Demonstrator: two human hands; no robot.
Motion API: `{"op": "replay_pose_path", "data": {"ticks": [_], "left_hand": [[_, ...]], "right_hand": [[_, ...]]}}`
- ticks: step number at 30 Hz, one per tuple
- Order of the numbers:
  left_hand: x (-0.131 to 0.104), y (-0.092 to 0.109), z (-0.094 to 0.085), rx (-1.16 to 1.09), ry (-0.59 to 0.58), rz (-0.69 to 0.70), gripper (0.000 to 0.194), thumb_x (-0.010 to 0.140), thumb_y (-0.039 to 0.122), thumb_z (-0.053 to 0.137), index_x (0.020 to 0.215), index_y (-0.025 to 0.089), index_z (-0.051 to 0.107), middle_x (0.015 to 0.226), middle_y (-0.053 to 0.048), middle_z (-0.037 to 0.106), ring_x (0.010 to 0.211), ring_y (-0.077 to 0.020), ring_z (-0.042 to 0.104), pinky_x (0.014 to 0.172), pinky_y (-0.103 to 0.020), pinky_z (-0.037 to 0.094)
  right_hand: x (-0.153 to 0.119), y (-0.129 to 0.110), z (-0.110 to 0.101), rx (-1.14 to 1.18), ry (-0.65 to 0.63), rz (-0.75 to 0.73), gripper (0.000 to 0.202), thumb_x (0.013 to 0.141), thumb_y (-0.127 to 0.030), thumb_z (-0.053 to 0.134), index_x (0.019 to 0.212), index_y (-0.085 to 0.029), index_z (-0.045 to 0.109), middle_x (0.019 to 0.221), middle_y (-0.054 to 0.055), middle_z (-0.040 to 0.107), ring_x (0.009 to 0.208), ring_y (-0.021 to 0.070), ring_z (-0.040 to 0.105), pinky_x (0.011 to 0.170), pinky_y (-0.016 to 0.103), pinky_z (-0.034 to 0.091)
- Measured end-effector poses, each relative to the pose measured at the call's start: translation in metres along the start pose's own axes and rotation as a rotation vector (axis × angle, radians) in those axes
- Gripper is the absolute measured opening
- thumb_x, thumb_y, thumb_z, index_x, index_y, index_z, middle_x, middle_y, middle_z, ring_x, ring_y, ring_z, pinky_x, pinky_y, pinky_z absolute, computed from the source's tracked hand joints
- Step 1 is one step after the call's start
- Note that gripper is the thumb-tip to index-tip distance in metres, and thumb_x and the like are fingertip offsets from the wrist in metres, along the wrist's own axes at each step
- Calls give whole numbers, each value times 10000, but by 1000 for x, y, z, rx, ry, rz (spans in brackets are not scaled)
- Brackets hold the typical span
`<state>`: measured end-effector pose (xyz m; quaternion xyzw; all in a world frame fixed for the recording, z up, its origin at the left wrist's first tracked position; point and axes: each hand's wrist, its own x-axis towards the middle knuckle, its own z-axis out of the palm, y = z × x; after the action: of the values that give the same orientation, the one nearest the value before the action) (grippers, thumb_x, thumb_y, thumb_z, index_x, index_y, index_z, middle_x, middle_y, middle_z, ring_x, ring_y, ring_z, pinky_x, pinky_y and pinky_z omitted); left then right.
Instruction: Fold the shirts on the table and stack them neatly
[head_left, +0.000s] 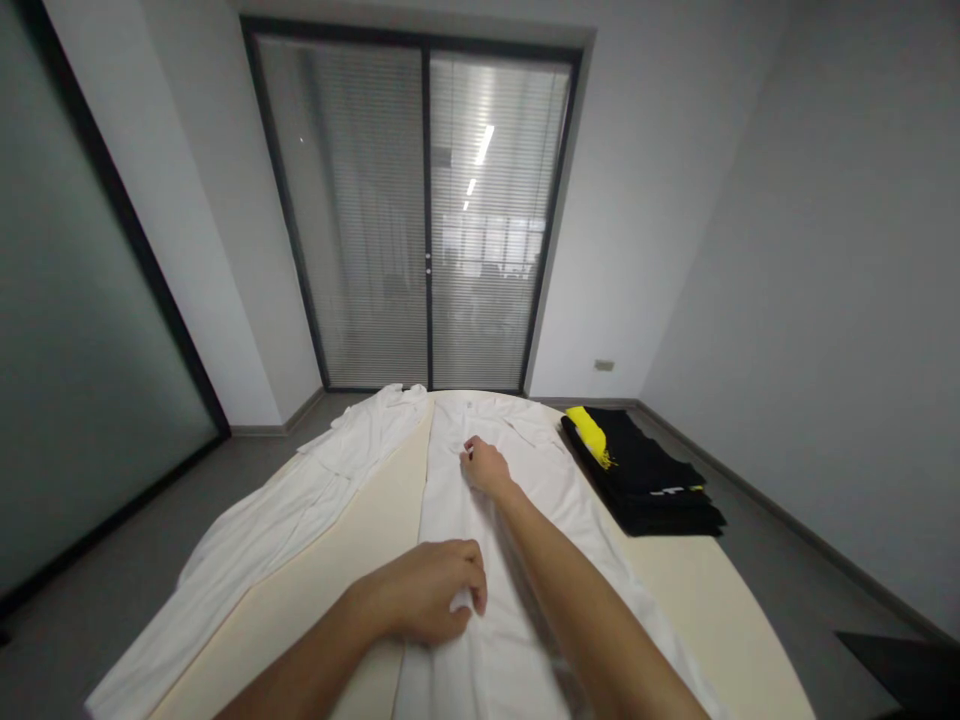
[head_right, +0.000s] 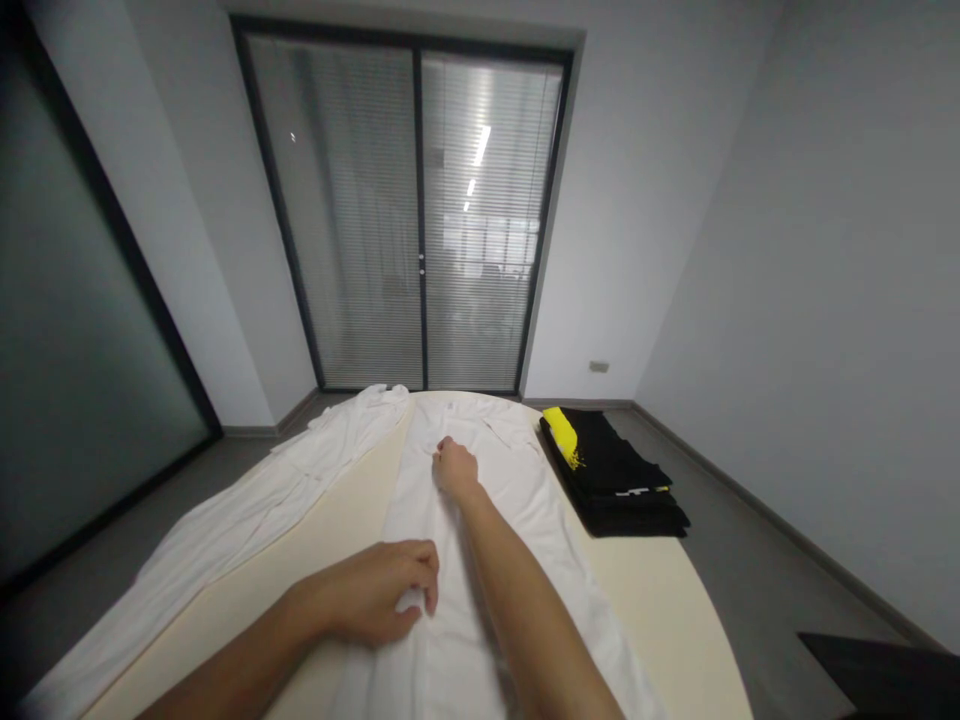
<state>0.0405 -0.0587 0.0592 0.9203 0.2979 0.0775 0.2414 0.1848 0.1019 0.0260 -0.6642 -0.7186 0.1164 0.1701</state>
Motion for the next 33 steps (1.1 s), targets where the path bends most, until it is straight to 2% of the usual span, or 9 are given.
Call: {"op": "replay_pose_path", "data": {"ticks": [5, 8, 14, 17, 19, 21, 23, 29, 33], "left_hand": [[-2, -5, -1, -68, -32, -18, 144, 748, 181, 684, 861, 256, 734, 984, 1, 637, 901, -162, 622, 804, -241, 469], [-1, -2, -4, -87, -40, -7, 123, 780, 191, 678, 866, 251, 743, 945, -1, 637, 843, -148, 610, 747, -231, 451], [1, 6, -3, -69, -9, 20, 107, 827, 255, 685, 917, 258, 744, 998, -17, 654, 960, -180, 614, 869, -278, 463], [3, 7, 2, -32, -8, 10, 476, 760, 463, 768, 1189, 271, 686, 1364, -83, 567, 1306, -304, 475, 1107, -438, 358], [4, 7, 4, -9, -74, -56, 885, 696, 635, 763, 1449, 259, 490, 1616, -137, 275, 1487, -411, 180, 1186, -583, 174], [6, 6, 6, -3, -171, -138, 1156, 654, 754, 718, 1574, 231, 253, 1662, -165, 16, 1499, -443, -57, 1175, -657, 36], [8, 5, 7, -5, -243, -179, 1260, 636, 807, 684, 1597, 210, 129, 1642, -179, -87, 1481, -422, -143, 1168, -659, -13], [6, 3, -3, 35, -372, -228, 1330, 557, 805, 735, 1592, 212, 147, 1639, -174, -83, 1475, -409, -158, 1153, -666, -31], [-3, 5, -12, 47, -371, -262, 1246, 529, 752, 790, 1558, 251, 298, 1655, -167, 92, 1502, -435, -5, 1157, -683, 57]], "right_hand": [[-10, 2, -1, -35, 62, -86, 479, 975, -307, 460, 1445, -250, 386, 1182, 107, 668, 1060, 236, 626, 873, 334, 433], [-18, 4, -2, -108, 122, -245, 471, 993, -354, 427, 1461, -301, 406, 1352, 113, 561, 1191, 255, 535, 946, 369, 405], [-28, 15, 0, -190, -55, -306, 498, 1007, -474, 354, 1460, -292, 450, 1556, 109, 379, 1357, 315, 386, 1058, 498, 327], [-30, 23, -4, -178, -60, -302, 530, 1011, -491, 328, 1497, -297, 404, 1597, 105, 322, 1403, 307, 346, 1104, 500, 274], [-31, 32, -11, -174, -75, -293, 550, 1009, -514, 315, 1512, -306, 385, 1596, 95, 333, 1416, 308, 338, 1127, 504, 246], [-33, 46, -22, -170, -94, -264, 591, 1000, -558, 307, 1531, -306, 356, 1605, 92, 320, 1440, 319, 310, 1145, 518, 220], [-36, 64, -33, -170, -141, -224, 649, 978, -623, 311, 1540, -300, 346, 1619, 99, 287, 1469, 342, 257, 1162, 550, 177], [-62, 114, -56, -126, -310, -321, 784, 923, -746, 294, 1561, -291, 304, 1651, 82, 180, 1521, 328, 108, 1203, 545, 73], [-84, 121, -53, -101, -319, -357, 813, 909, -760, 324, 1579, -308, 236, 1663, 62, 109, 1528, 332, 44, 1207, 552, 58]]}}
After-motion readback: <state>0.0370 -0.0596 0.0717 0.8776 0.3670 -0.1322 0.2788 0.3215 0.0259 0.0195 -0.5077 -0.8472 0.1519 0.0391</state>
